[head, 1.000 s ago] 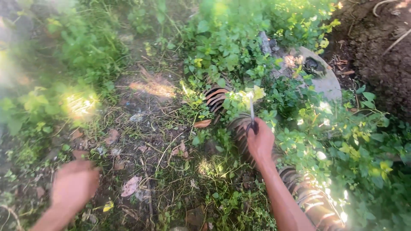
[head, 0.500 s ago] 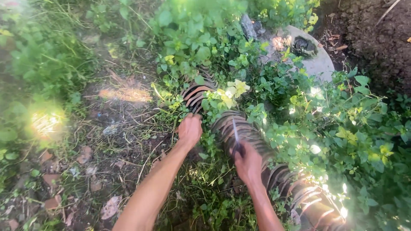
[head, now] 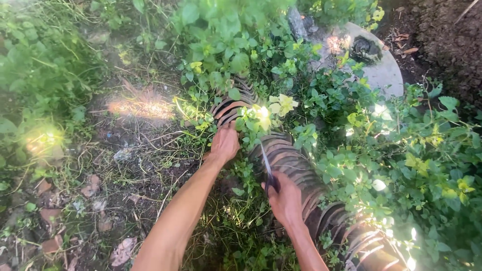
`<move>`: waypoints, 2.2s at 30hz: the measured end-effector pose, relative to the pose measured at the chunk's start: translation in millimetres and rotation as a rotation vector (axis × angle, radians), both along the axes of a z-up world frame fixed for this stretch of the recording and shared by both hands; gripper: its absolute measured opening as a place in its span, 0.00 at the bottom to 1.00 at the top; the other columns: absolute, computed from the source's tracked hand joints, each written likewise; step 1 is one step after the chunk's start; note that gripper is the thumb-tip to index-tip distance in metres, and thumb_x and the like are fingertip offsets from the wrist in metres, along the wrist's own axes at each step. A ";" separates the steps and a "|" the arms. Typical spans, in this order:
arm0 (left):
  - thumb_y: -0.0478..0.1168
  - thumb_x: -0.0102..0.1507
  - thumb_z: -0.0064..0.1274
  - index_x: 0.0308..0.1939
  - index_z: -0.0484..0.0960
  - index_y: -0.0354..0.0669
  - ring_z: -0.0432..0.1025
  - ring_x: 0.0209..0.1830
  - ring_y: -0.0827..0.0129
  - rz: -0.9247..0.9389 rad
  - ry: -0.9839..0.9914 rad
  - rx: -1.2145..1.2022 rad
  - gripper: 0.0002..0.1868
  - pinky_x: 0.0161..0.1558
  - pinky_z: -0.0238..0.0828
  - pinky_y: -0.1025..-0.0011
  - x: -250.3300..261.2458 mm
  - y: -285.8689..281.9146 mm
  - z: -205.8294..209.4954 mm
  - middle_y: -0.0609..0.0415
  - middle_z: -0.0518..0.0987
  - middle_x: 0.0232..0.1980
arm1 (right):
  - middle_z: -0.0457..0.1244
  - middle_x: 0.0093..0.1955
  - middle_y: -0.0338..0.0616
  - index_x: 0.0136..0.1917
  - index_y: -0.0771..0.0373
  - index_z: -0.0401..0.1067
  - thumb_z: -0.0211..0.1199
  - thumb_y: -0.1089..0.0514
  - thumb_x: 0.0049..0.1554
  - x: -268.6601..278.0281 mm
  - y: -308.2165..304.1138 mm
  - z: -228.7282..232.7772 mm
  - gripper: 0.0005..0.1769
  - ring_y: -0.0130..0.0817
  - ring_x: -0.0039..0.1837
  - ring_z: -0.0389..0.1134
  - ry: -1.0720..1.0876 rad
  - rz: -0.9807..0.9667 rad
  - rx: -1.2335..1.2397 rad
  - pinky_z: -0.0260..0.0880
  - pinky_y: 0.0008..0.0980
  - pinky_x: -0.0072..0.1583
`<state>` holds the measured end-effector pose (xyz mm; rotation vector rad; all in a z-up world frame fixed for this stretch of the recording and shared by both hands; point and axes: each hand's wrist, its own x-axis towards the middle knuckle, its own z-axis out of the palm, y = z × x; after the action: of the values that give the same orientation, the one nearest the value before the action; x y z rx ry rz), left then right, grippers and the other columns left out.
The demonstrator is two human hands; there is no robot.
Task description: Using a small knife to cut and remove weeds from a patch of ground.
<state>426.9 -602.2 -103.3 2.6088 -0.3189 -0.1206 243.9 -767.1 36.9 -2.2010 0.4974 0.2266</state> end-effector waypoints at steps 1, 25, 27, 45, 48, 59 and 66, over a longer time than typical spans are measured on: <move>0.30 0.64 0.47 0.58 0.75 0.27 0.73 0.56 0.38 -0.024 0.001 -0.017 0.19 0.54 0.75 0.51 -0.4 -0.4 10.0 0.27 0.71 0.61 | 0.71 0.40 0.49 0.58 0.61 0.75 0.64 0.61 0.56 2.6 2.7 -2.7 0.15 0.39 0.38 0.70 0.038 0.000 0.004 0.71 0.42 0.43; 0.42 0.63 0.59 0.48 0.86 0.38 0.80 0.33 0.64 0.391 0.294 -0.467 0.14 0.37 0.78 0.63 6.4 56.9 68.9 0.45 0.86 0.42 | 0.66 0.44 0.60 0.57 0.68 0.72 0.64 0.67 0.47 48.7 27.2 -29.5 0.22 0.57 0.50 0.67 -0.314 0.387 -0.415 0.69 0.53 0.52; 0.42 0.62 0.59 0.46 0.86 0.37 0.80 0.34 0.64 0.367 0.256 -0.464 0.13 0.38 0.77 0.63 6.0 58.8 68.8 0.44 0.86 0.41 | 0.66 0.45 0.60 0.56 0.67 0.72 0.64 0.67 0.47 59.9 32.5 -33.2 0.22 0.57 0.50 0.67 -0.311 0.402 -0.441 0.69 0.53 0.53; 0.40 0.61 0.58 0.45 0.87 0.38 0.78 0.30 0.66 0.346 0.225 -0.467 0.12 0.36 0.75 0.63 -6.4 57.5 95.3 0.46 0.85 0.34 | 0.67 0.47 0.64 0.55 0.70 0.73 0.61 0.72 0.43 69.9 46.6 -40.6 0.23 0.59 0.53 0.67 -0.310 0.420 -0.438 0.70 0.52 0.56; 0.40 0.62 0.57 0.46 0.86 0.37 0.78 0.29 0.63 0.403 0.318 -0.487 0.12 0.34 0.76 0.61 -7.6 52.3 120.5 0.42 0.85 0.35 | 0.66 0.45 0.63 0.56 0.70 0.73 0.62 0.71 0.46 55.2 45.5 -17.9 0.22 0.58 0.51 0.67 -0.234 0.413 -0.399 0.71 0.52 0.53; 0.38 0.58 0.62 0.39 0.83 0.32 0.81 0.36 0.65 0.350 0.401 -0.966 0.12 0.40 0.82 0.65 9.9 28.4 47.7 0.47 0.85 0.37 | 0.71 0.40 0.50 0.54 0.59 0.77 0.62 0.64 0.54 24.9 -17.0 7.7 0.14 0.45 0.41 0.74 0.164 0.310 -0.199 0.73 0.46 0.47; 0.32 0.57 0.60 0.53 0.76 0.35 0.77 0.35 0.69 0.284 0.381 -0.872 0.21 0.38 0.76 0.71 6.1 9.8 71.7 0.48 0.82 0.42 | 0.71 0.40 0.54 0.52 0.61 0.77 0.69 0.62 0.50 29.2 -25.5 -0.9 0.15 0.47 0.44 0.73 -0.013 0.243 -0.279 0.71 0.46 0.49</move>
<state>432.9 -592.5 -31.6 1.6939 0.1253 -0.2969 273.1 -792.6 35.9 -2.5356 0.2645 0.2855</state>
